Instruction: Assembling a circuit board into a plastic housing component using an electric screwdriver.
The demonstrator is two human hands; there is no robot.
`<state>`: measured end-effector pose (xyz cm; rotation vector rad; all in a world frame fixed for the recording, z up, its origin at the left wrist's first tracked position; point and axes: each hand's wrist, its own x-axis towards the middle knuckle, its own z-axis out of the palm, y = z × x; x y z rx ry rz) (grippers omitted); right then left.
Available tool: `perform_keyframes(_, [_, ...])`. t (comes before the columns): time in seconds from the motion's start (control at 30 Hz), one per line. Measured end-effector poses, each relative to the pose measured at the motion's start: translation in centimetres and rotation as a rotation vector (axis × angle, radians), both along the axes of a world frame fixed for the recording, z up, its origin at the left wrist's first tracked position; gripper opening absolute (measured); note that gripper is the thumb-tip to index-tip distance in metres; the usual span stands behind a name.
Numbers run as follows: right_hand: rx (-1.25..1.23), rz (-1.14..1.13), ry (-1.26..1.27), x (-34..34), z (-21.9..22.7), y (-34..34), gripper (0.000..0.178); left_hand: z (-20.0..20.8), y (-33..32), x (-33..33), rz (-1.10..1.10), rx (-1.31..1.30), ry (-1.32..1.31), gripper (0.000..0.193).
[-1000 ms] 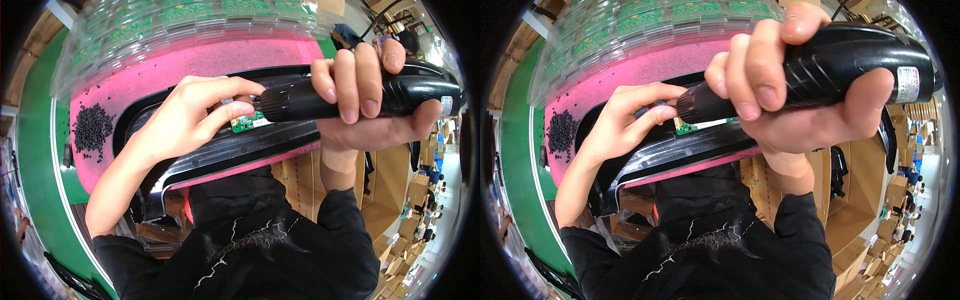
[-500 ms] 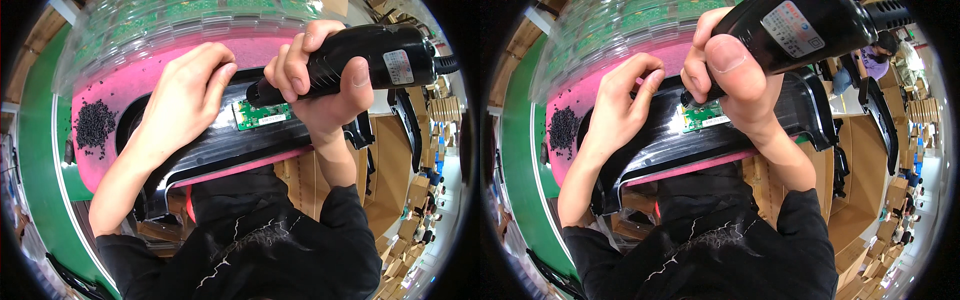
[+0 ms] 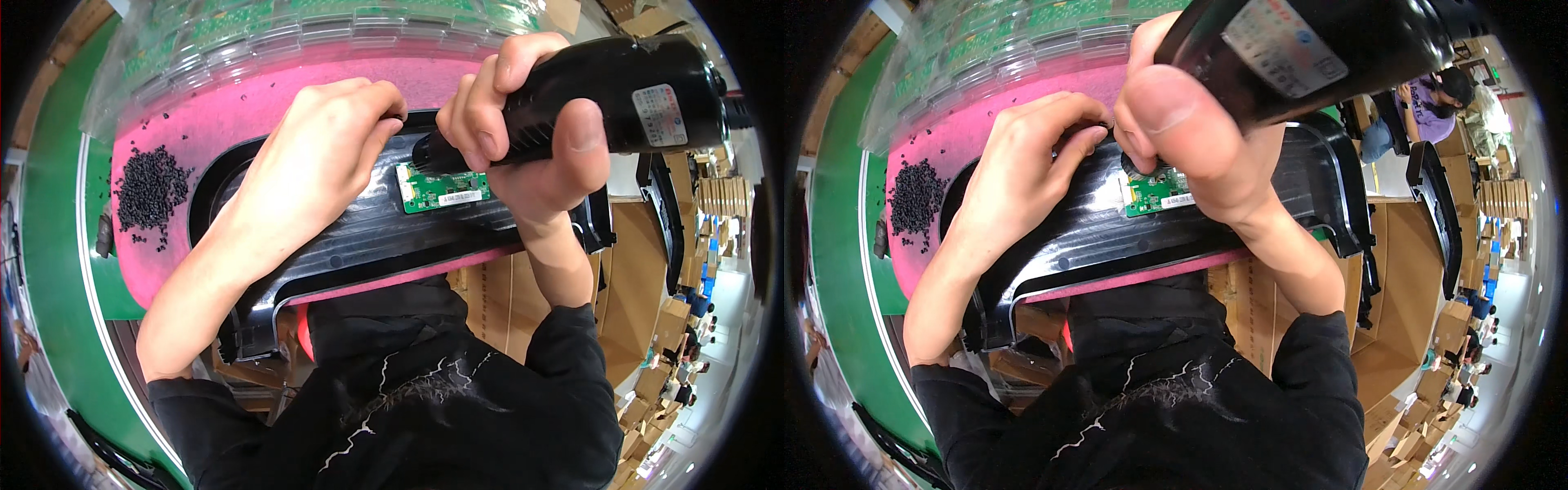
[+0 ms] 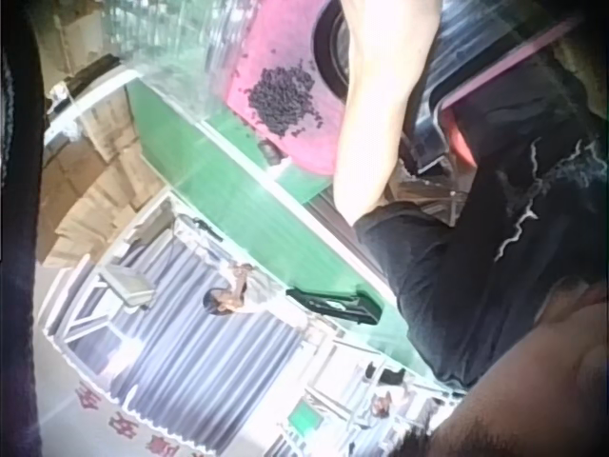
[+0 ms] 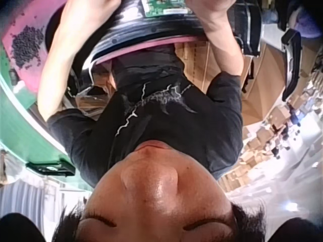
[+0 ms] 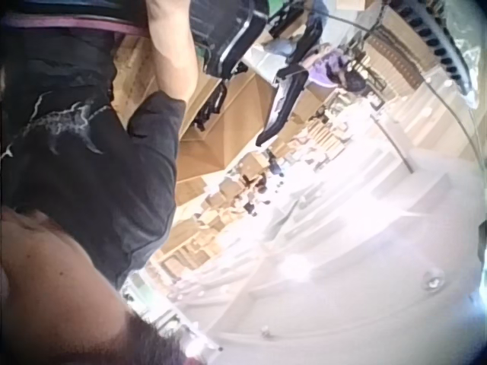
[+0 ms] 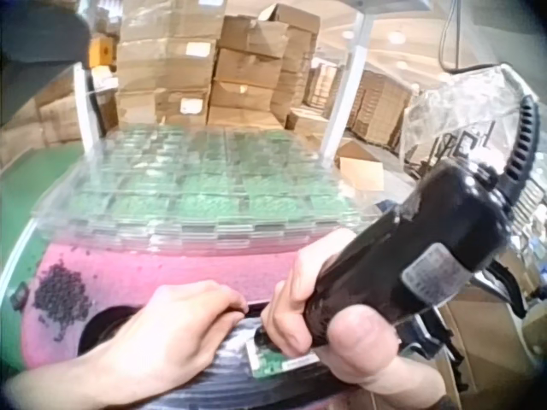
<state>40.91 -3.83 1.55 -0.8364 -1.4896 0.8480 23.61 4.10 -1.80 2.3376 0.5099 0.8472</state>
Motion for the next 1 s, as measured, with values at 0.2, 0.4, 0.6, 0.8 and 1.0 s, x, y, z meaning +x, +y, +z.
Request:
perform_keyframes(0.2, [0.019, -0.014, -0.023, -0.5, -0.4, 1.1, 0.051, -0.2, -0.2, 0.3, 0.001, 0.034, -0.038, 0.010])
perform_keyframes(0.4, [0.008, -0.136, 0.045, -0.6, -1.0, 0.2, 0.068, -0.8, -0.1, 0.3, -0.125, -0.039, -0.031, 0.011])
perform_keyframes(0.6, [0.325, 0.121, 0.394, 1.5, 0.1, -1.4, 0.068, -0.6, -0.5, 0.0, -0.232, -0.101, 0.046, 0.014])
perform_keyframes(0.8, [0.265, 0.141, 0.395, 2.5, 2.6, -4.2, 0.063, 0.2, -0.9, 0.6, -0.286, -0.171, -0.004, 0.015])
perform_keyframes(1.0, [0.297, 0.173, 0.351, 2.3, 2.0, -4.0, 0.064, 0.6, -1.0, 0.4, -0.291, -0.198, 0.026, 0.013])
